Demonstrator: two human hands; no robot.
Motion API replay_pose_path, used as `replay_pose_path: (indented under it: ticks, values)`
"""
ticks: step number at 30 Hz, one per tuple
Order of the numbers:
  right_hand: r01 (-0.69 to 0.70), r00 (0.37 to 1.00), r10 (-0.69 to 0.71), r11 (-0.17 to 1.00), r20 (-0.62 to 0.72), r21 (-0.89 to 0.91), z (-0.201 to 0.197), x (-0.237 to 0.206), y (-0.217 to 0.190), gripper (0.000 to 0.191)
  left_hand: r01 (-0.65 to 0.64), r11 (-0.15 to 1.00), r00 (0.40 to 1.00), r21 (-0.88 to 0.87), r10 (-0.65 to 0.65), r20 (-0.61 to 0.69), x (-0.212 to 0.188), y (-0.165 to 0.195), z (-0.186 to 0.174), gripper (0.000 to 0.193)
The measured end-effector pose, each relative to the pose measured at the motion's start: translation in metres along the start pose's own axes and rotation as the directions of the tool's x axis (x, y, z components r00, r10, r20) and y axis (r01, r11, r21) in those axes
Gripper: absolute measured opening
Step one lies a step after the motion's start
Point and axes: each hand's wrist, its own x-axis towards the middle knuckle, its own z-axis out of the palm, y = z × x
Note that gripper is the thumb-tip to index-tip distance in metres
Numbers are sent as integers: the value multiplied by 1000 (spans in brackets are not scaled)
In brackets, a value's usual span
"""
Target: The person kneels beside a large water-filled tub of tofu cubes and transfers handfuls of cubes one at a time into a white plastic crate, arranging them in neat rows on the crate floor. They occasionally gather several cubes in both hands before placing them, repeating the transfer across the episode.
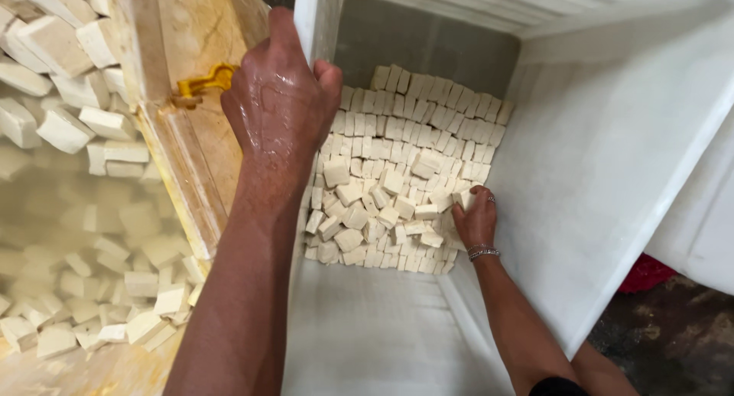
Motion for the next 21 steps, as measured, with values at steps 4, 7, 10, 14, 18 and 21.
replay_pose_path:
  ticks: [4, 7, 10, 14, 18, 21]
  values:
    - [230, 972, -231, 973, 45, 24, 6, -12, -6, 55, -13, 1000, 1000, -17, 13, 18, 0, 2, -2, 41]
    - [284, 955, -285, 959, 84, 18, 16, -17, -9, 57, 2, 1000, 1000, 2, -2, -8, -1, 4, -6, 41]
    - [293, 953, -292, 956, 84, -1, 23, -19, -9, 59, 8, 1000, 1000, -14, -8, 5, -3, 5, -8, 42]
    - [312, 949, -312, 950, 46, 21, 27, -20, -7, 60, -21, 1000, 1000, -15, 21, -12, 0, 3, -7, 44]
    - [198, 977, -199, 980, 74, 25, 24, -16, -10, 59, -18, 999, 1000, -42, 18, 7, -1, 1, -4, 41]
    - [116, 987, -124, 990, 106, 77, 14, -8, -14, 66, 2, 1000, 1000, 4, -2, 7, -2, 1, -4, 38]
